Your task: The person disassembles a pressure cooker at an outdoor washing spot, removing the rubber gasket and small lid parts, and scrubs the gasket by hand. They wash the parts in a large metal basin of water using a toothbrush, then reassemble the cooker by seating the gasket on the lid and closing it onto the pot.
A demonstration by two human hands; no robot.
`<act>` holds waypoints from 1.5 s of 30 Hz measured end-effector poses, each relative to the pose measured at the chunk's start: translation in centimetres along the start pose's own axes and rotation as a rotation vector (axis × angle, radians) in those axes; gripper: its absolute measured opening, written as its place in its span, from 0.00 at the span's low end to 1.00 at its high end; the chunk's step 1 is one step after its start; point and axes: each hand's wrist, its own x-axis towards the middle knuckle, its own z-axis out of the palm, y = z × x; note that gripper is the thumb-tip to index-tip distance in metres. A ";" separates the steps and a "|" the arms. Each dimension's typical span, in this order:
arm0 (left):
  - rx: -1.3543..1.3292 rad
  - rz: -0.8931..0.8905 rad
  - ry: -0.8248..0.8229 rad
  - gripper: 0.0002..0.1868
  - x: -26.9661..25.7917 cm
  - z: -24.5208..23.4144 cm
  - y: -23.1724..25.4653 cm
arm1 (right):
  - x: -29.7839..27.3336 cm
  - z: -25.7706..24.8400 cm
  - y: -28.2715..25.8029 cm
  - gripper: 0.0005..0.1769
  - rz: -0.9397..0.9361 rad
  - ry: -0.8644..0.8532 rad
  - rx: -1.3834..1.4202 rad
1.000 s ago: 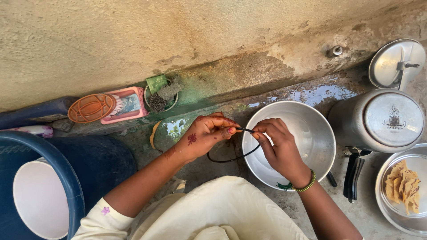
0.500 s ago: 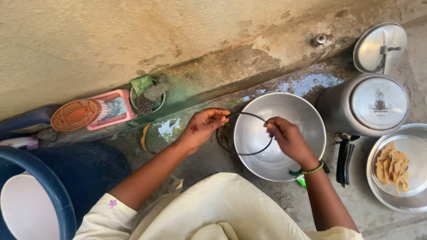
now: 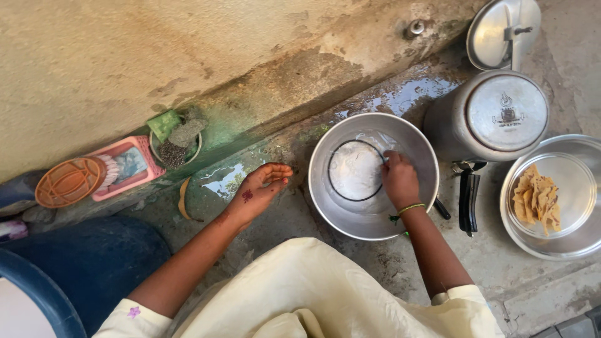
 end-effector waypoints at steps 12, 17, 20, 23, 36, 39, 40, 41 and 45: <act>-0.087 -0.065 -0.018 0.15 0.2 -0.2 -0.7 | -0.2 -0.1 1.0 0.10 0.060 0.031 -0.042; -0.048 -0.053 -0.017 0.15 0.3 -0.3 -1.1 | -0.2 0.1 1.2 0.11 0.084 0.016 -0.050; -0.027 -0.066 -0.003 0.15 0.4 -0.6 -1.2 | -0.2 0.2 1.0 0.12 0.143 -0.003 -0.074; -0.009 -0.083 0.012 0.15 0.5 -0.7 -1.4 | -0.1 0.7 0.9 0.14 0.160 -0.073 -0.109; 0.443 0.076 0.052 0.19 4.7 1.2 -4.1 | 0.5 -0.9 -0.4 0.10 0.004 0.023 0.212; 0.461 0.097 0.047 0.26 7.0 2.0 -5.8 | 0.6 -3.1 -2.0 0.09 -0.009 0.023 0.219; 0.491 0.109 0.059 0.28 7.7 2.4 -6.5 | 0.7 -3.8 -2.5 0.09 -0.015 0.032 0.218; 0.521 0.120 0.069 0.29 8.3 3.0 -7.2 | 0.6 -4.6 -3.0 0.09 -0.020 0.039 0.218; 0.611 0.182 0.006 0.36 10.1 4.8 -9.2 | 0.3 -7.2 -5.3 0.07 -0.064 0.072 0.223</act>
